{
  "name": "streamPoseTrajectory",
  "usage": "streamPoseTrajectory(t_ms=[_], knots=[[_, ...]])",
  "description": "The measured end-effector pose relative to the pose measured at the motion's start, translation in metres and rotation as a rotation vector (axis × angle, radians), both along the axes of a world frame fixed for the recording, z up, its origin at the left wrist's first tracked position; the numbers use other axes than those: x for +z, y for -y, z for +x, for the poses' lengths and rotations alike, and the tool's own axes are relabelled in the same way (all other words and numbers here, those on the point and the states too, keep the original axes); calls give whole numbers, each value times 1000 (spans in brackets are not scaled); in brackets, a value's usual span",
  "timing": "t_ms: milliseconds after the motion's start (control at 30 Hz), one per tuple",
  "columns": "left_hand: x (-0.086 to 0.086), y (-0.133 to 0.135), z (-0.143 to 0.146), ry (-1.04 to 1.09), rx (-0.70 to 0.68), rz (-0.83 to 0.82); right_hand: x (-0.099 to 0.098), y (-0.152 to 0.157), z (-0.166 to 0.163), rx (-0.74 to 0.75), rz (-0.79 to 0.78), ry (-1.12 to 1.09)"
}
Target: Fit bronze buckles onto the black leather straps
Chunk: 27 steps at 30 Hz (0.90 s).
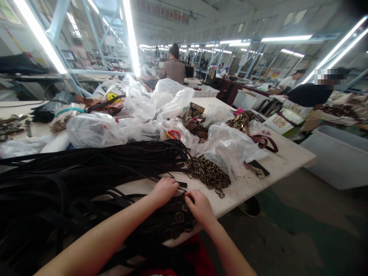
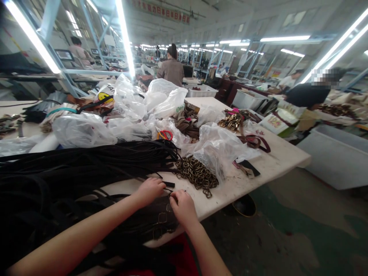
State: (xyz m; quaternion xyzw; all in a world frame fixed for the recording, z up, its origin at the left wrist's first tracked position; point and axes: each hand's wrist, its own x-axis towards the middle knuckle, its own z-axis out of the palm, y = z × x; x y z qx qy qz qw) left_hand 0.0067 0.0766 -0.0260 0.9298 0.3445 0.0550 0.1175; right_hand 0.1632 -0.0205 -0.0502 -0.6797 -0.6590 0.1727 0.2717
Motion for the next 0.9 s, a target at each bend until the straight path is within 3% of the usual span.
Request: streamPoseTrajectory(t_ms=[167, 300, 400, 467, 533, 700, 900], knots=[[5, 7, 6, 18, 48, -85, 3, -4, 23, -97, 90, -203], [17, 12, -3, -6, 115, -243, 5, -9, 29, -10, -66, -449], [15, 21, 2, 11, 29, -236, 4, -12, 25, 114, -210, -530], [11, 25, 7, 21, 8, -253, 5, -15, 24, 154, -221, -533], [7, 23, 7, 42, 89, -295, 8, -22, 26, 94, -158, -429], [6, 4, -7, 205, 350, -411, 6, -53, 26, -109, -89, 102], [6, -2, -20, 278, 451, -416, -10, -79, 13, -172, -155, 181]])
